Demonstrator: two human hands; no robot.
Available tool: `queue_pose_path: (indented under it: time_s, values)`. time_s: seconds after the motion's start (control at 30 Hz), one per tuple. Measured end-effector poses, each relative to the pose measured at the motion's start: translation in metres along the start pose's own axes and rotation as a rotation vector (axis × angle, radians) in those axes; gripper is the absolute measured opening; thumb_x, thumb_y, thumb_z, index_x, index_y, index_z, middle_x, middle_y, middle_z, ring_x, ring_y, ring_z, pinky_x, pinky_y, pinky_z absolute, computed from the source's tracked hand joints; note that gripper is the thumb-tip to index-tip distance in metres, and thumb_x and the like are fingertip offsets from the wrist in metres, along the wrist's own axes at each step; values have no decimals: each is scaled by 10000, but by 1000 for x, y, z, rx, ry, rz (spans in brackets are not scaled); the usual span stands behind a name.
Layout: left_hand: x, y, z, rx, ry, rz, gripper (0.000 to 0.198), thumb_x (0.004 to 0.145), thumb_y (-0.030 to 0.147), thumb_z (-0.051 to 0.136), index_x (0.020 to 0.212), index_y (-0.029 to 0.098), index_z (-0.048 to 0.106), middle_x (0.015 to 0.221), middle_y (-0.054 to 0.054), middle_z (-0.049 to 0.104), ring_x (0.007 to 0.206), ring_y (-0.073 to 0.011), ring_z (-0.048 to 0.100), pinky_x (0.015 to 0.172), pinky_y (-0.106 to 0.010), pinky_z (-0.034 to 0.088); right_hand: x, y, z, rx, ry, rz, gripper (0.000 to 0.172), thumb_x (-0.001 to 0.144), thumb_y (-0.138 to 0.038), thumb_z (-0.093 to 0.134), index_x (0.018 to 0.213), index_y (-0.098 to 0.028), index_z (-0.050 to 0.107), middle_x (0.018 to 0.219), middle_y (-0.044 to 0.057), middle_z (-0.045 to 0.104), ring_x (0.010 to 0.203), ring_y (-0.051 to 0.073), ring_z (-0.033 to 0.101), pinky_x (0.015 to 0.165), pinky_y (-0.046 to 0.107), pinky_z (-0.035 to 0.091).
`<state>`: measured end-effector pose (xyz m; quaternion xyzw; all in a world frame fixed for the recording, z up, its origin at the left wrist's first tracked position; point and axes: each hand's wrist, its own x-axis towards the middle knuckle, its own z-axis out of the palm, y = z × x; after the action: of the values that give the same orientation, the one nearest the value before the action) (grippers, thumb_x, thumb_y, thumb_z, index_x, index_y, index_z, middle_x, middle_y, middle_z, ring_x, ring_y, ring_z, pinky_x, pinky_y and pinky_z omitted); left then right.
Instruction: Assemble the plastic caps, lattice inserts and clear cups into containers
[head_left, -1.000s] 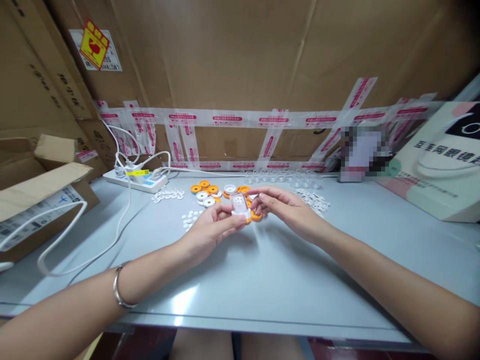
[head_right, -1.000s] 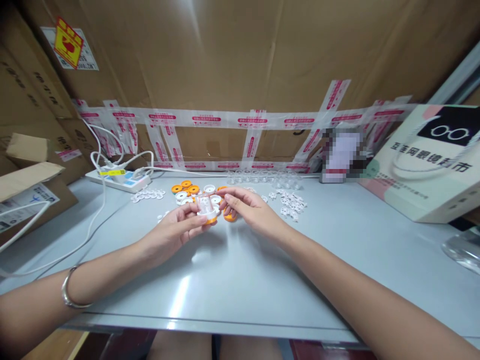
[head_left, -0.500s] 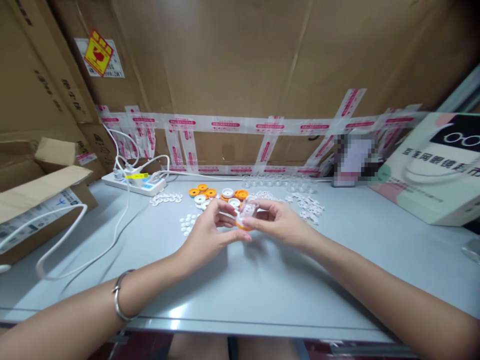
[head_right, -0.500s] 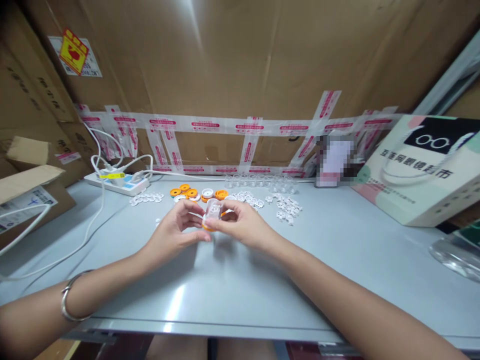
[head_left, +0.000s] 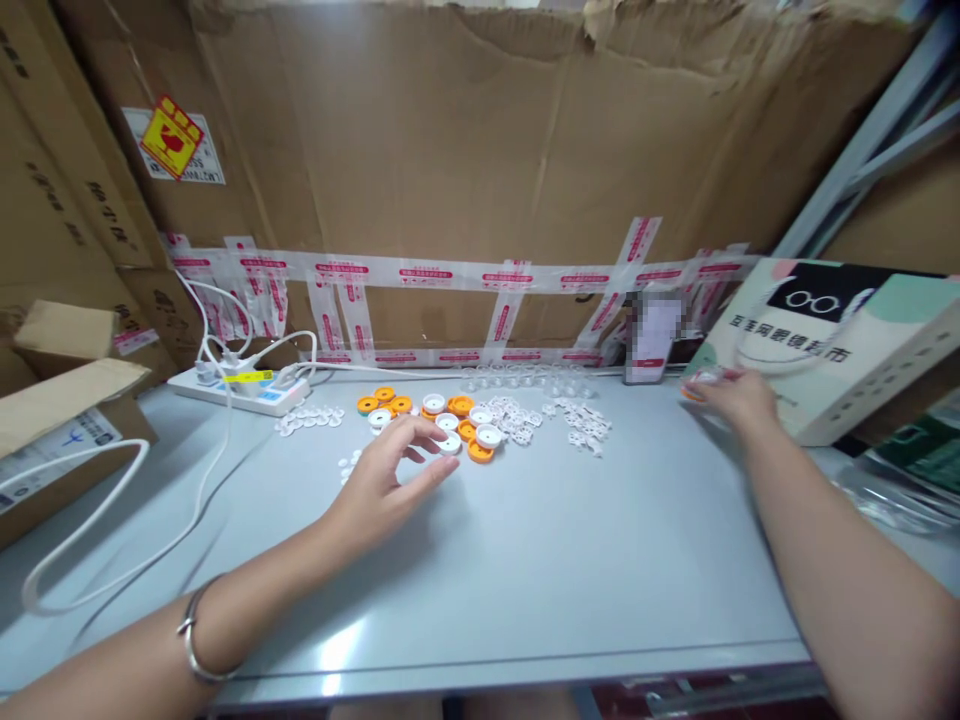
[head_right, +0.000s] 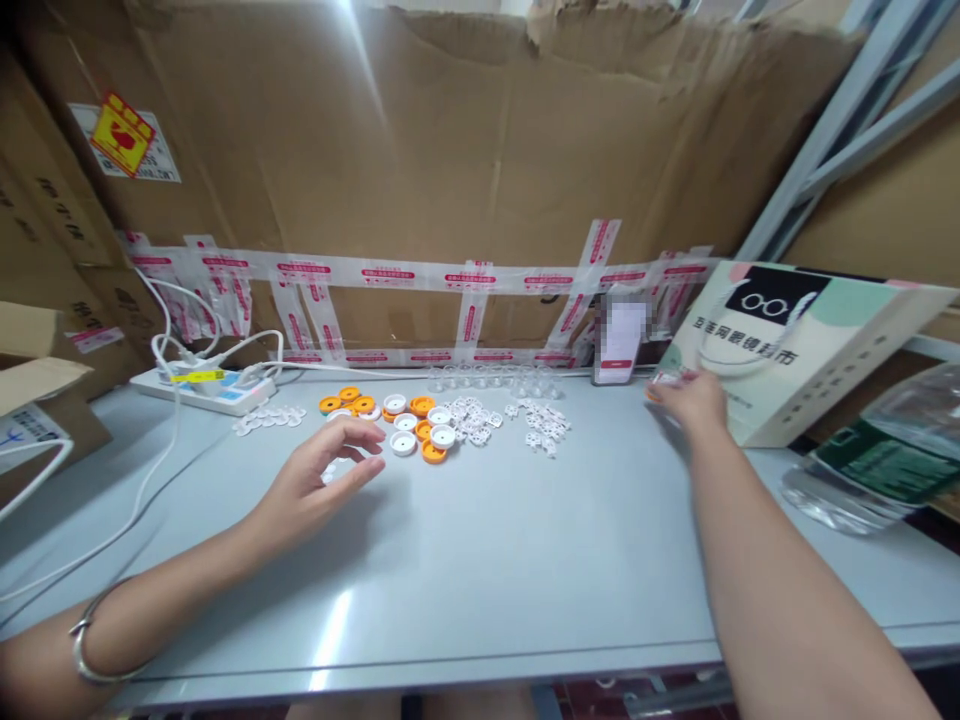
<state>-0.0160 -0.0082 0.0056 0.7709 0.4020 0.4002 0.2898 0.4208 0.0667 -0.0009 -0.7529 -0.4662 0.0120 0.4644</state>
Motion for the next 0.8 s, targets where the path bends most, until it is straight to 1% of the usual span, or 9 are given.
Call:
queue_pose_path:
  time_s: [0.1, 0.2, 0.3, 0.43, 0.53, 0.6, 0.67, 0.73, 0.8]
  values:
    - [1, 1, -2, 30, 18, 44, 163, 829, 321, 548, 940, 204, 574, 985, -45, 601, 847, -165, 563, 757, -285, 443, -3, 14, 7, -62, 88, 153, 504, 559, -369, 712, 644, -282, 223, 581, -15, 355, 602, 182, 450, 547, 377, 301]
    - [2, 1, -4, 57, 45, 69, 165, 829, 318, 549, 943, 203, 580, 965, -41, 616, 824, -158, 572, 745, -277, 447, 0, 25, 13, -99, 120, 239, 564, 555, -384, 727, 679, -273, 188, 682, 54, 448, 717, 225, 505, 580, 374, 324]
    - [3, -2, -6, 100, 64, 83, 175, 841, 326, 532, 951, 196, 574, 964, -52, 619, 856, -169, 577, 750, -287, 456, 8, 35, 24, -131, 163, 300, 549, 548, -389, 750, 724, -262, 245, 870, 164, 528, 854, 285, 536, 637, 386, 359]
    - [9, -6, -12, 150, 135, 130, 167, 849, 313, 513, 933, 184, 578, 938, -58, 626, 838, -164, 588, 744, -293, 475, 19, 48, 40, -162, 261, 361, 643, 521, -350, 786, 956, -206, 335, 1004, 242, 542, 962, 372, 534, 693, 446, 393]
    - [21, -10, -30, 187, 258, 163, 165, 840, 309, 512, 890, 167, 580, 889, -55, 629, 815, -153, 595, 739, -270, 485, 21, 51, 45, -154, 309, 322, 680, 547, -366, 773, 1041, -175, 347, 1037, 259, 540, 1008, 389, 513, 735, 479, 401]
    - [29, -16, -52, 239, 371, 158, 191, 828, 326, 509, 881, 158, 582, 894, -57, 633, 822, -156, 597, 741, -260, 484, 21, 46, 44, -145, 364, 274, 656, 560, -328, 769, 1050, -153, 371, 1091, 294, 502, 1064, 401, 474, 789, 503, 383]
    - [36, -23, -80, 315, 455, 79, 248, 830, 355, 471, 916, 149, 582, 922, -66, 643, 830, -164, 604, 721, -247, 481, 20, 37, 42, -130, 425, 206, 586, 585, -253, 747, 1040, -141, 396, 1140, 310, 462, 1106, 399, 443, 848, 511, 356]
    - [39, -33, -108, 520, 367, -86, 287, 820, 366, 443, 926, 147, 596, 928, -70, 663, 827, -179, 610, 687, -238, 471, 20, 26, 41, -109, 472, 118, 490, 622, -169, 694, 1018, -141, 408, 1144, 299, 458, 1119, 376, 439, 894, 498, 337]
    - [38, -45, -129, 848, 85, -281, 266, 793, 328, 438, 897, 164, 619, 941, -59, 678, 829, -186, 615, 685, -234, 456, 19, 14, 40, -84, 497, 13, 422, 647, -109, 636, 995, -153, 402, 1116, 270, 478, 1086, 335, 468, 906, 465, 344]
